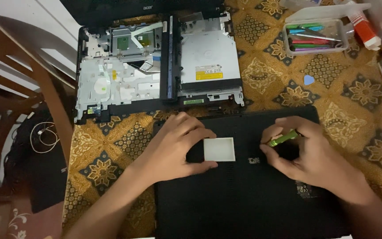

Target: Disassembling a laptop to remove internal components, specifically extracting the hard drive using a screwdriver.

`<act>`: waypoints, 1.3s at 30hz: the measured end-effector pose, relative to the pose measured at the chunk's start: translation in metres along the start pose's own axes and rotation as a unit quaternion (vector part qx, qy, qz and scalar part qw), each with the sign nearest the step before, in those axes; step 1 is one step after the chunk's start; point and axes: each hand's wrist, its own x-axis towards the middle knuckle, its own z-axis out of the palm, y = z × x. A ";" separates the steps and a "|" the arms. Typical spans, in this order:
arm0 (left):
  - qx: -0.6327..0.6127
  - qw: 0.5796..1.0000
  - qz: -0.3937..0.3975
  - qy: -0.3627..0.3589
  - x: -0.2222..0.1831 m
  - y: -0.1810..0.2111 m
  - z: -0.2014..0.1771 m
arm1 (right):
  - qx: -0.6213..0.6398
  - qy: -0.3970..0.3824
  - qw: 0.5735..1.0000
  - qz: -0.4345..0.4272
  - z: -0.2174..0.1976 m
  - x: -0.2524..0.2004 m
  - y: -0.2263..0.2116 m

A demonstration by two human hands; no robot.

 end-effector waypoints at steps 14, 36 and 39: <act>-0.012 1.000 0.004 0.009 0.000 0.000 0.000 | -0.110 -0.061 0.983 0.132 -0.001 -0.004 -0.004; 0.000 1.000 0.007 0.009 0.000 -0.001 0.002 | -0.203 -0.021 0.979 0.031 0.003 -0.010 0.000; 0.005 1.000 0.012 0.013 0.000 0.000 0.001 | -0.166 -0.021 0.983 0.076 0.004 -0.012 0.002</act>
